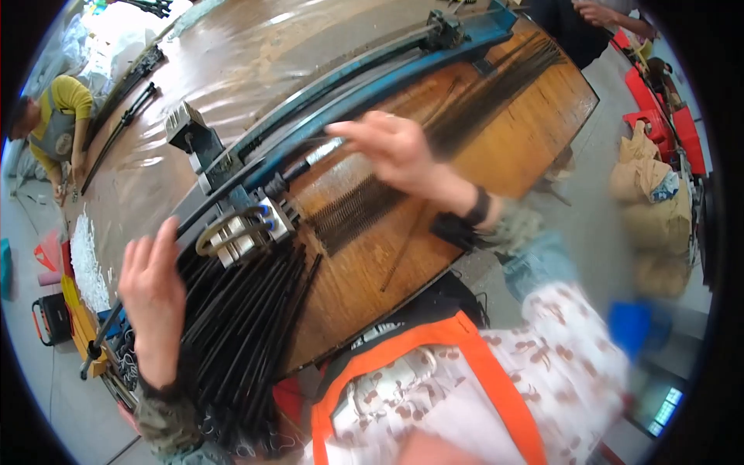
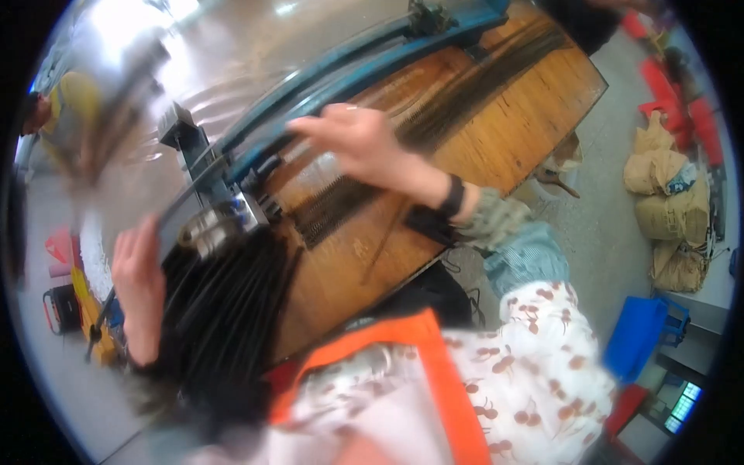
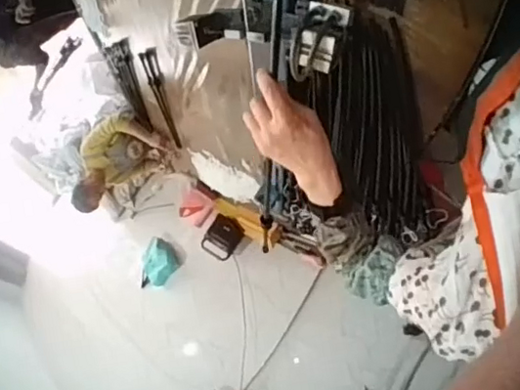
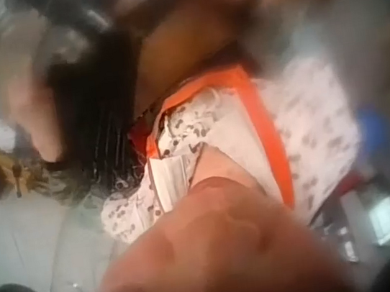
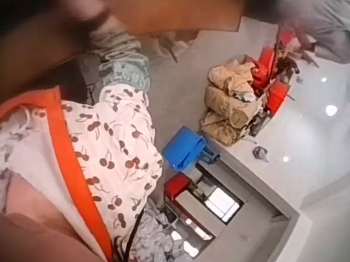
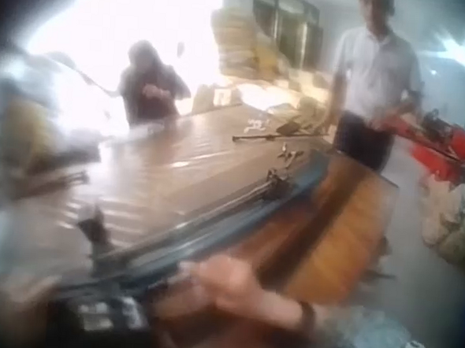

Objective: The person picks up a spring and a rod, slides the spring onto the rod, and places the rod into a machine. The person then removes the rod and places it onto a pile of other rods.

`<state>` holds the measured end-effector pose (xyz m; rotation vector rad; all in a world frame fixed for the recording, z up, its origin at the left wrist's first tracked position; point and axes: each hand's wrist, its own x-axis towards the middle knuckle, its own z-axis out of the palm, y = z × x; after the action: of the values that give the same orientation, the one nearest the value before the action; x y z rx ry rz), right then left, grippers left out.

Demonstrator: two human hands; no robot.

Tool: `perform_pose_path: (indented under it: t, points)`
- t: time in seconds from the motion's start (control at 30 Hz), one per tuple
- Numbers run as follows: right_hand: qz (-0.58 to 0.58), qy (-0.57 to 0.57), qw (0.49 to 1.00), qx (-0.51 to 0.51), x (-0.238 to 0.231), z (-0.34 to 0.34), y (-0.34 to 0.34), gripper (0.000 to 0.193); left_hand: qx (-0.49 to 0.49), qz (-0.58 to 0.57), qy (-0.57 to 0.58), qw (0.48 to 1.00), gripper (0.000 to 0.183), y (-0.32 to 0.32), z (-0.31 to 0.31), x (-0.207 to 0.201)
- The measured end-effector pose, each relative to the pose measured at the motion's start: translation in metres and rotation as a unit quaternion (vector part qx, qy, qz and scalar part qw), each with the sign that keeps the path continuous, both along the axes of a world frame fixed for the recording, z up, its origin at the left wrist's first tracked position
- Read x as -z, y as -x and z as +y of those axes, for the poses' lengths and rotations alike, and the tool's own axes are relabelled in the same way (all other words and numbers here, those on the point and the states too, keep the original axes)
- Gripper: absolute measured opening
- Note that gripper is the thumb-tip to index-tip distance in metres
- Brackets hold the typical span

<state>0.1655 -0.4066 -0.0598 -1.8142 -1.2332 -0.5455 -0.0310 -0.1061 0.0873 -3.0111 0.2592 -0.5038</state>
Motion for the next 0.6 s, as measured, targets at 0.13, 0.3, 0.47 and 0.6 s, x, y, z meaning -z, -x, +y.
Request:
perform_pose_path:
  t: [0.13,0.3,0.47,0.6]
  points:
    - [-0.114,-0.083,0.990,0.021,-0.030,0.032,0.002,0.033,0.039,-0.018,0.007,0.999,0.031,-0.006,-0.015,0.001]
    - [-0.042,0.059,0.992,0.101,-0.005,-0.005,-0.054,0.021,-0.135,-0.185,-0.031,0.973,0.016,0.039,0.086,-0.040]
    - [0.194,0.030,0.973,-0.124,-0.050,0.115,-0.027,0.010,-0.167,-0.187,-0.022,0.968,0.025,0.054,0.080,-0.063]
    - [0.147,0.032,0.960,-0.237,-0.072,0.191,-0.010,0.007,-0.162,-0.191,0.032,0.968,0.030,0.091,0.096,-0.046]
